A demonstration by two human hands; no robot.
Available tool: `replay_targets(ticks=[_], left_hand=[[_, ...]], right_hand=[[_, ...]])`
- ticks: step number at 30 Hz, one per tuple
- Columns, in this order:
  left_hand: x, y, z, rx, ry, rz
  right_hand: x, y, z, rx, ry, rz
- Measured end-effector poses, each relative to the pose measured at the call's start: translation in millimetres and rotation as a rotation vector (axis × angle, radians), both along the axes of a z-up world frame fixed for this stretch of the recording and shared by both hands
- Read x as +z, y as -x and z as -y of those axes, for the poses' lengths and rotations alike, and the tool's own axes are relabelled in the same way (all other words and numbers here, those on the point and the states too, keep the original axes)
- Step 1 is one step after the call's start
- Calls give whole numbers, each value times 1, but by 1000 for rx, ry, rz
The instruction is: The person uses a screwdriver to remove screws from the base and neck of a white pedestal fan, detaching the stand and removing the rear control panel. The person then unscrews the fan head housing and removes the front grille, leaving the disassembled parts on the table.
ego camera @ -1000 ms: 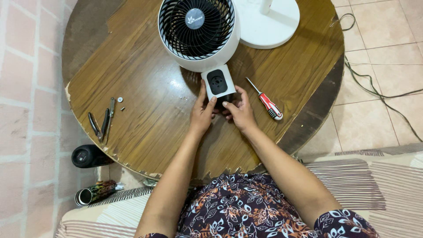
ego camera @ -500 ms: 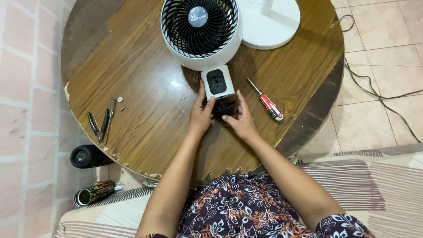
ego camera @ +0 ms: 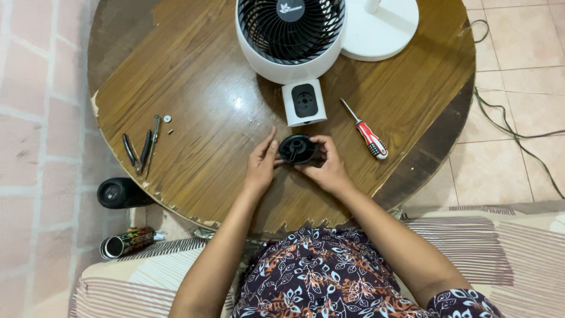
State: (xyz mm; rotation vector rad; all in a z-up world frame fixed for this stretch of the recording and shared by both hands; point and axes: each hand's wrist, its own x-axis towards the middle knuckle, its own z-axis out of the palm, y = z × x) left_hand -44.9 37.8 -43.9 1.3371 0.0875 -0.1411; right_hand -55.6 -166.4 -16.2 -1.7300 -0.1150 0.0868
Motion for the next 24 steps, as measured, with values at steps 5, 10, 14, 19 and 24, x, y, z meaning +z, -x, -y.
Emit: replay_targets(ticks=[5,10,14,19,24], left_hand=[[8,18,-24,78,47,-19],[18,22,-58,303,-29,-26],[23,20,-89,428,-33,-3],[23,10,-113,463,-120,29],[28,-2,-142,573,-179,103]], right_hand=[[23,-5,-29,105,327,114],[29,-18,-64,305,190,208],[10,-35,-95,323,-8,-166],[-21,-60,-137,310,-194,-381],[-34,-93,-176,166,-214,-492]])
